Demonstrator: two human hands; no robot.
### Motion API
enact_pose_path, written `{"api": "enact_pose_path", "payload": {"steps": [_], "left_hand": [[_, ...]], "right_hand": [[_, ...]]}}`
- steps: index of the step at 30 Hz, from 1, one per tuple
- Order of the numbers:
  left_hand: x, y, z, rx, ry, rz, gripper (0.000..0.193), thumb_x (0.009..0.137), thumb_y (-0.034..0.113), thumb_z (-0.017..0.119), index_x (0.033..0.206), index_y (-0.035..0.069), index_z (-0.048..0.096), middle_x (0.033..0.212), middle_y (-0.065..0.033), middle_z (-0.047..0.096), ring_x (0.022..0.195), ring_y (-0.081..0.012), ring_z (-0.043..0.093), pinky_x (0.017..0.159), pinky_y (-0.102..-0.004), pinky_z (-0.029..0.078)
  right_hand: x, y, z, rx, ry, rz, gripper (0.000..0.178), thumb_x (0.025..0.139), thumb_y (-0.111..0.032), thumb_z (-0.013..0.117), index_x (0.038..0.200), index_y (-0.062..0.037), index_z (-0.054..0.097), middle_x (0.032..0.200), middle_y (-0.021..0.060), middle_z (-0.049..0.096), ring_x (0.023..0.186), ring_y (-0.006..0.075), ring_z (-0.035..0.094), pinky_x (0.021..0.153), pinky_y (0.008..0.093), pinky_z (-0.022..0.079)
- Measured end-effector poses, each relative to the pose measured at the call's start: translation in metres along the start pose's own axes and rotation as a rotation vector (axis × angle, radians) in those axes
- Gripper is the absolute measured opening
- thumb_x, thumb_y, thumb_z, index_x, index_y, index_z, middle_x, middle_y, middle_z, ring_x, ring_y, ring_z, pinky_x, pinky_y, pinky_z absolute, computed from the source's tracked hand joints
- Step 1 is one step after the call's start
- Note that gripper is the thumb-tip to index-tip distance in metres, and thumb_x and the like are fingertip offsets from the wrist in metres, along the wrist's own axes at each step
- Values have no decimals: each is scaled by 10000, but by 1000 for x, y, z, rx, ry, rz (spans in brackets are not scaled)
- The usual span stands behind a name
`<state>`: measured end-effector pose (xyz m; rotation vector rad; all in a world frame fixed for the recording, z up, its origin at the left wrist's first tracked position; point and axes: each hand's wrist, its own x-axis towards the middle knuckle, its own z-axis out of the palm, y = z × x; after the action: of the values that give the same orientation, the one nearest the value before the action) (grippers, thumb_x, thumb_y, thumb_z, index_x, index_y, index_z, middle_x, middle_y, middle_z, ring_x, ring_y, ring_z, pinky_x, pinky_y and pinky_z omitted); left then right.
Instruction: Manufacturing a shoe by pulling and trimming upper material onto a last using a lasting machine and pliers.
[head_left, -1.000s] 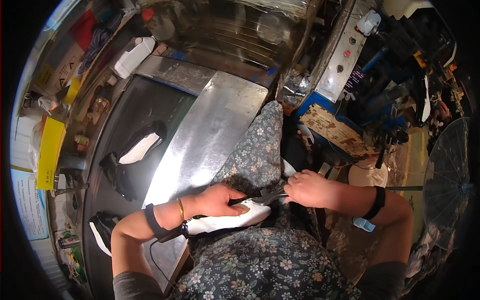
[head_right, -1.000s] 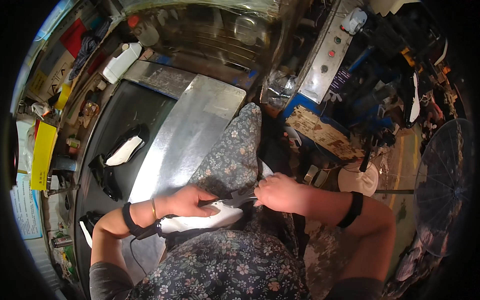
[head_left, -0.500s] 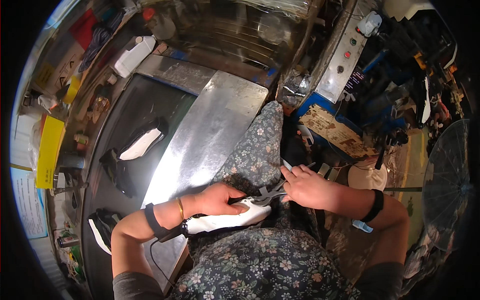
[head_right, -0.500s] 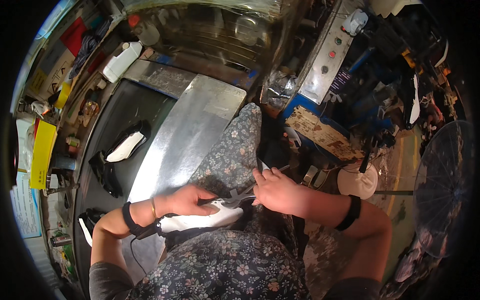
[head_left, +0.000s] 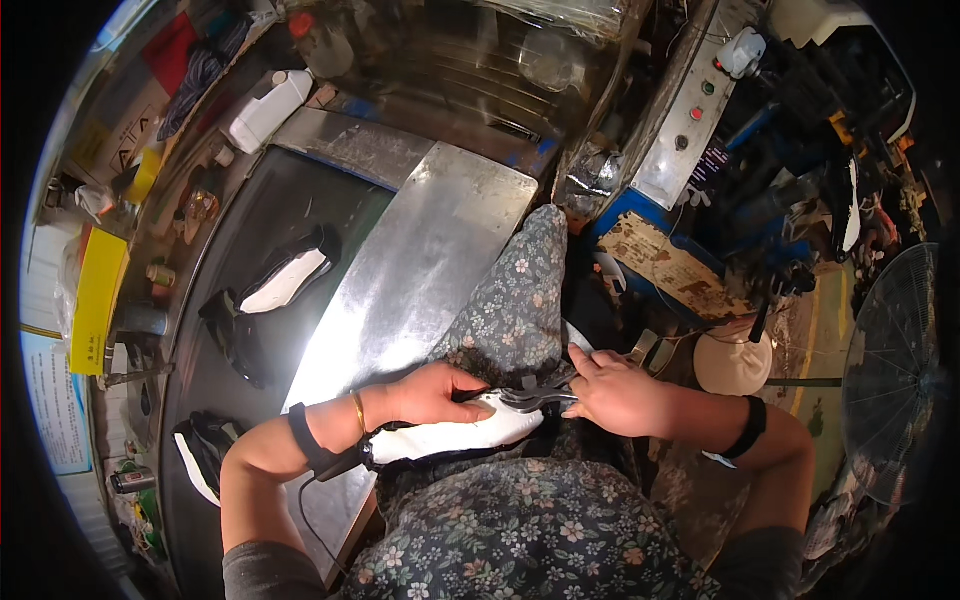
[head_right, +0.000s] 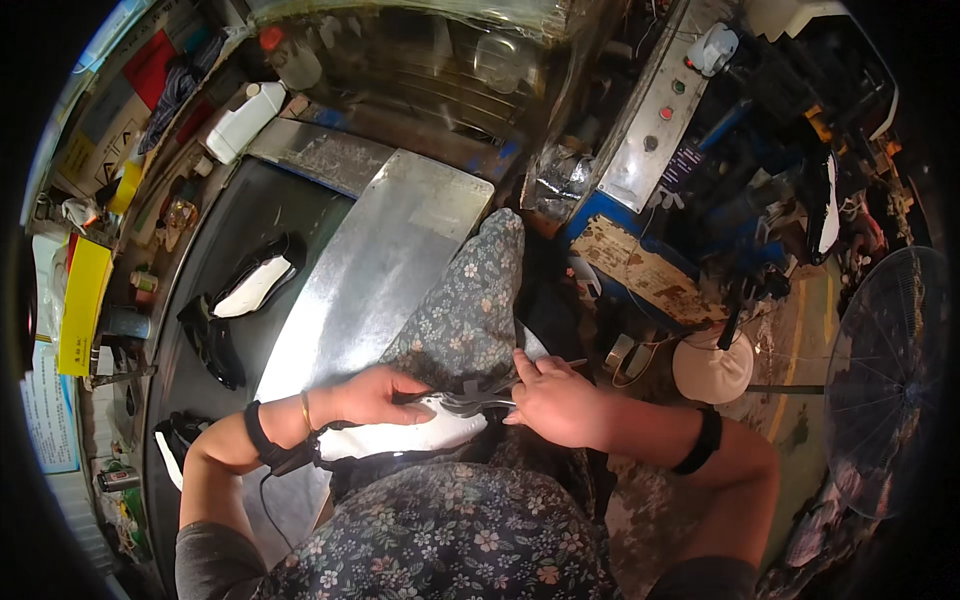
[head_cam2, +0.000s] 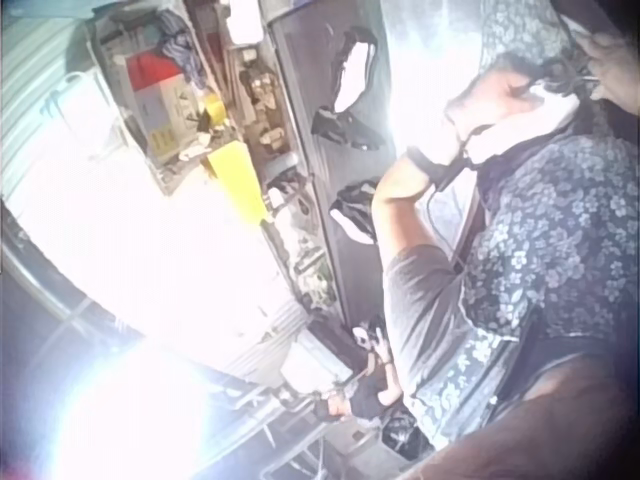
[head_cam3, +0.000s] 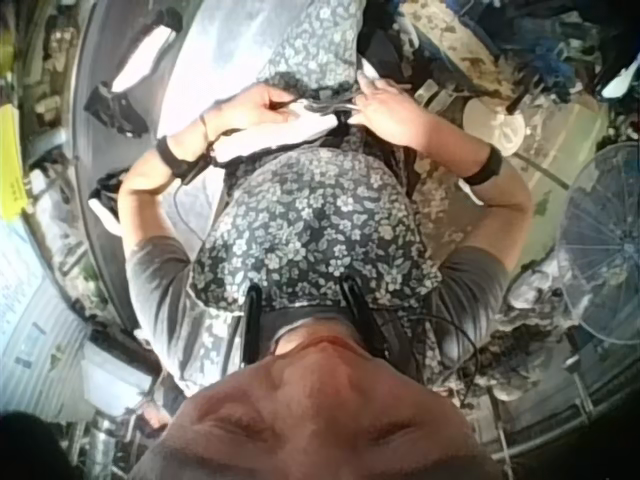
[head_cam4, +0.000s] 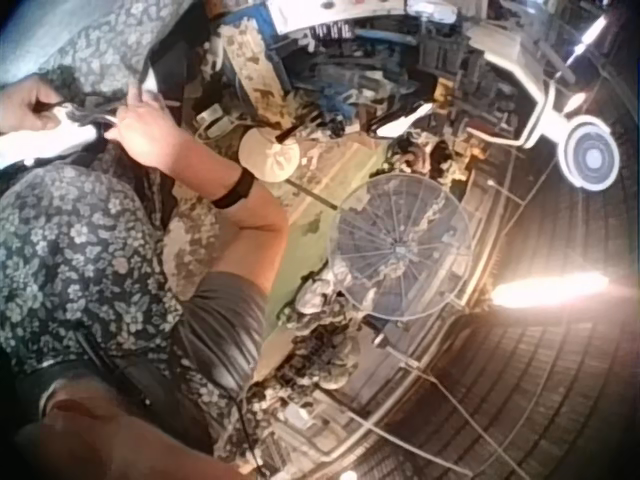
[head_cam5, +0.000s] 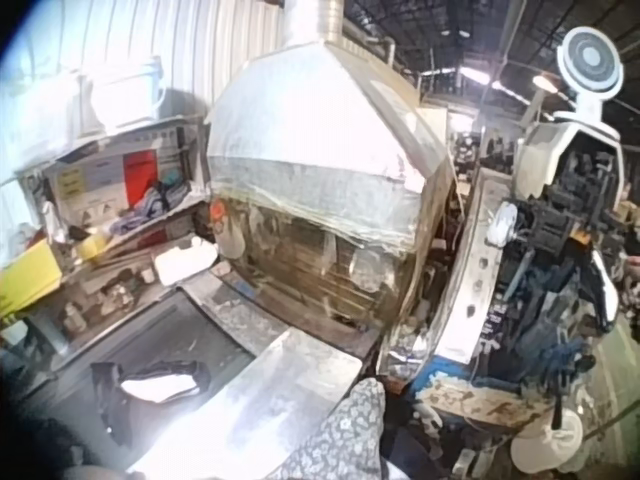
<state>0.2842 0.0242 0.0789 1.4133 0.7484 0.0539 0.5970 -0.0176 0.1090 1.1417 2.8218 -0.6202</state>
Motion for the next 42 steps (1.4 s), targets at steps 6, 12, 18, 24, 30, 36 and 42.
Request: {"api": "enact_pose_path", "payload": {"steps": [6, 12, 18, 24, 30, 36, 42], "left_hand": [[0, -3, 2, 123, -13, 8, 325, 869, 322, 709, 1044, 48, 694, 746, -54, 631, 692, -79, 534, 664, -269, 461], [-2, 3, 0, 149, 13, 4, 329, 874, 339, 705, 1038, 54, 698, 731, -60, 627, 688, -80, 536, 658, -278, 462], [0, 3, -4, 37, -60, -45, 388, 870, 283, 733, 1160, 33, 668, 884, -57, 675, 814, -78, 581, 744, -264, 482], [-1, 11, 1, 332, -4, 44, 307, 869, 323, 714, 1025, 59, 695, 747, -77, 628, 698, -77, 542, 661, -283, 461], [-12, -7, 1, -28, 40, 12, 359, 889, 319, 709, 1121, 48, 666, 822, -3, 637, 771, -73, 527, 711, -256, 455], [-41, -19, 11, -480, 226, -85, 404, 951, 200, 637, 1290, -3, 554, 1131, -13, 628, 1011, -91, 558, 916, -255, 455], [-62, -10, 29, -536, 469, 24, 352, 951, 182, 643, 1241, -9, 587, 1035, 10, 638, 921, -55, 546, 824, -223, 465]], "right_hand": [[16, -3, -8, -35, -163, 26, 449, 893, -425, 605, 883, 22, 647, 1042, 224, 638, 995, 385, 610, 868, 484, 478], [23, 4, -12, 331, -434, 141, 550, 961, -515, 488, 896, 17, 613, 889, 194, 635, 852, 395, 627, 771, 473, 496], [16, 5, -11, 98, -151, -7, 484, 963, -445, 516, 903, 16, 651, 1042, 188, 638, 996, 411, 599, 908, 477, 464], [29, 0, -21, 81, -345, 71, 491, 945, -478, 537, 863, -7, 647, 898, 180, 660, 873, 391, 628, 812, 464, 493], [34, 22, -27, 497, -374, 25, 497, 945, -475, 562, 788, -7, 618, 724, 184, 609, 707, 358, 623, 646, 429, 467], [104, 31, -56, 410, -70, 141, 470, 926, -458, 590, 805, -6, 633, 782, 196, 633, 766, 347, 644, 676, 435, 486], [225, 26, 13, 4, 155, 228, 374, 898, -370, 623, 928, -3, 682, 945, 180, 670, 921, 351, 635, 823, 433, 508]]}}
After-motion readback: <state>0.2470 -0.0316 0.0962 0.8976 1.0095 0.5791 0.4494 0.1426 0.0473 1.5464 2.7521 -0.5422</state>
